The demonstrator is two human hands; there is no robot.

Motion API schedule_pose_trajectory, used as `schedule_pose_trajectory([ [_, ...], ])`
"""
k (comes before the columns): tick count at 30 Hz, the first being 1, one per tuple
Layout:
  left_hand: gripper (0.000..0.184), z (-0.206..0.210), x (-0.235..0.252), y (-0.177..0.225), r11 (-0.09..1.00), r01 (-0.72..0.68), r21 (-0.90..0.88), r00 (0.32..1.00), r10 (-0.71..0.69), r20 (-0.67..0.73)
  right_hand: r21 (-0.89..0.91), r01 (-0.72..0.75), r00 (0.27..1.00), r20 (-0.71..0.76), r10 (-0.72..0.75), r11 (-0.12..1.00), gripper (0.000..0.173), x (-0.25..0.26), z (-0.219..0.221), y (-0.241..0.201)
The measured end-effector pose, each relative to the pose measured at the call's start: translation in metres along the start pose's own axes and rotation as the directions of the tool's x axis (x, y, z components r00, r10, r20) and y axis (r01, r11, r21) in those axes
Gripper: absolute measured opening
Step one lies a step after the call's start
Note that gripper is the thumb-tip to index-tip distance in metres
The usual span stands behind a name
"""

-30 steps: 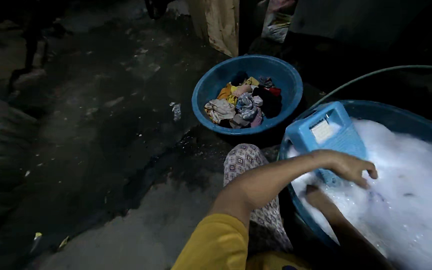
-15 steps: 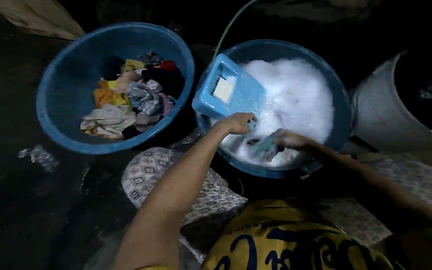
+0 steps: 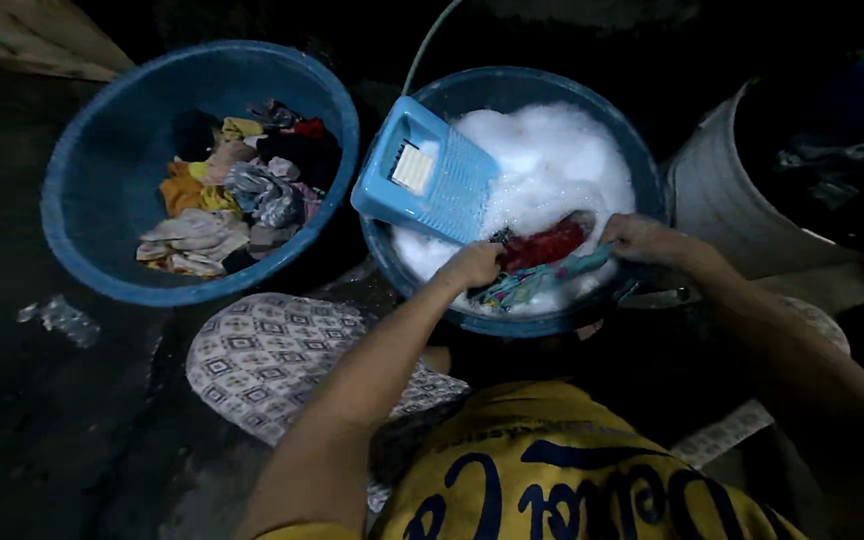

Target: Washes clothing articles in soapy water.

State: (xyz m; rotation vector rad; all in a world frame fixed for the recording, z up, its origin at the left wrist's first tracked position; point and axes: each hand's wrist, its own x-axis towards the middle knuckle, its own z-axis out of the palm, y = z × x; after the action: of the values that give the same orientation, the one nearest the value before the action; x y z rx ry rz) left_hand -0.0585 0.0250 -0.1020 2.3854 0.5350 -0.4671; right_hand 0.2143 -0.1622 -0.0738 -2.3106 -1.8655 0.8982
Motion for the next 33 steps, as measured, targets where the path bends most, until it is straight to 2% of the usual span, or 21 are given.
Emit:
schedule_pose_trajectory([
  [1, 0.034, 0.01, 0.002, 0.008, 1.0, 0.009, -0.002, 1.0, -0.009, 0.012, -0.071, -0.038, 0.999, 0.033, 0.041, 0.997, 0.015, 0.004, 0.008, -0.001],
  [3, 0.039, 0.025, 0.006, 0.02, 0.995, 0.082, 0.059, 0.992, -0.087, 0.095, -0.083, -0.065, 0.998, -0.019, 0.063, 0.994, 0.022, 0.007, 0.022, -0.01],
  [6, 0.039, 0.036, 0.016, 0.028, 0.975, 0.174, 0.138, 0.97, -0.194, 0.146, 0.07, 0.034, 0.986, -0.163, -0.022, 0.997, 0.025, 0.019, 0.023, -0.052],
  [8, 0.04, 0.048, 0.02, 0.024, 0.971, 0.171, 0.164, 0.963, -0.2, 0.181, 0.105, 0.113, 0.967, -0.239, -0.085, 0.988, 0.028, 0.036, 0.046, -0.062],
  [9, 0.04, 0.054, 0.021, 0.021, 0.972, 0.151, 0.179, 0.958, -0.189, 0.218, 0.084, 0.094, 0.975, -0.208, -0.074, 0.992, 0.032, 0.046, 0.066, -0.061],
  [11, 0.041, 0.054, 0.021, 0.02, 0.971, 0.122, 0.206, 0.931, -0.184, 0.316, 0.063, -0.004, 1.0, 0.016, 0.003, 0.998, 0.042, 0.065, 0.094, -0.065],
  [13, 0.045, 0.05, 0.019, 0.02, 0.962, 0.155, 0.225, 0.895, -0.233, 0.38, 0.115, -0.064, 0.981, 0.19, 0.042, 0.991, 0.041, 0.068, 0.11, -0.083],
  [17, 0.048, 0.057, 0.01, 0.026, 0.917, 0.321, 0.236, 0.84, -0.391, 0.376, 0.052, -0.117, 0.937, 0.336, 0.093, 0.992, 0.044, 0.059, 0.112, -0.099],
  [19, 0.042, 0.055, 0.01, 0.021, 0.93, 0.3, 0.212, 0.863, -0.36, 0.355, 0.053, -0.134, 0.938, 0.329, 0.109, 0.99, 0.045, 0.057, 0.103, -0.103],
  [20, 0.045, 0.054, 0.009, 0.015, 0.947, 0.284, 0.153, 0.891, -0.319, 0.322, 0.124, -0.145, 0.947, 0.305, 0.102, 0.982, 0.046, 0.055, 0.098, -0.103],
  [22, 0.061, 0.05, 0.007, 0.003, 0.968, 0.248, -0.031, 0.95, -0.237, 0.202, 0.352, -0.118, 0.981, 0.186, 0.054, 0.929, 0.038, 0.049, 0.078, -0.106],
  [24, 0.071, 0.046, 0.003, -0.005, 0.964, 0.154, -0.217, 0.988, -0.147, 0.051, 0.432, 0.015, 1.0, 0.008, -0.02, 0.902, 0.029, 0.033, 0.047, -0.117],
  [25, 0.069, 0.044, 0.003, -0.008, 0.957, 0.084, -0.278, 0.995, -0.096, -0.031, 0.416, 0.109, 0.992, -0.097, -0.075, 0.903, 0.025, 0.023, 0.03, -0.122],
  [26, 0.064, 0.042, 0.003, -0.011, 0.949, 0.029, -0.314, 0.995, -0.058, -0.083, 0.395, 0.203, 0.971, -0.199, -0.132, 0.896, 0.022, 0.015, 0.013, -0.128],
  [28, 0.052, 0.031, 0.0, -0.015, 0.909, -0.049, -0.413, 0.988, -0.016, -0.154, 0.384, 0.306, 0.931, -0.311, -0.19, 0.871, 0.017, 0.002, -0.023, -0.141],
  [30, 0.051, 0.018, -0.005, -0.017, 0.86, -0.077, -0.504, 0.986, -0.011, -0.168, 0.389, 0.388, 0.88, -0.426, -0.21, 0.836, 0.014, -0.007, -0.049, -0.145],
  [33, 0.047, 0.018, -0.011, 0.0, 0.746, -0.232, -0.625, 0.966, 0.099, -0.24, 0.496, 0.425, 0.805, -0.589, -0.066, 0.757, 0.019, -0.04, -0.066, -0.135],
])
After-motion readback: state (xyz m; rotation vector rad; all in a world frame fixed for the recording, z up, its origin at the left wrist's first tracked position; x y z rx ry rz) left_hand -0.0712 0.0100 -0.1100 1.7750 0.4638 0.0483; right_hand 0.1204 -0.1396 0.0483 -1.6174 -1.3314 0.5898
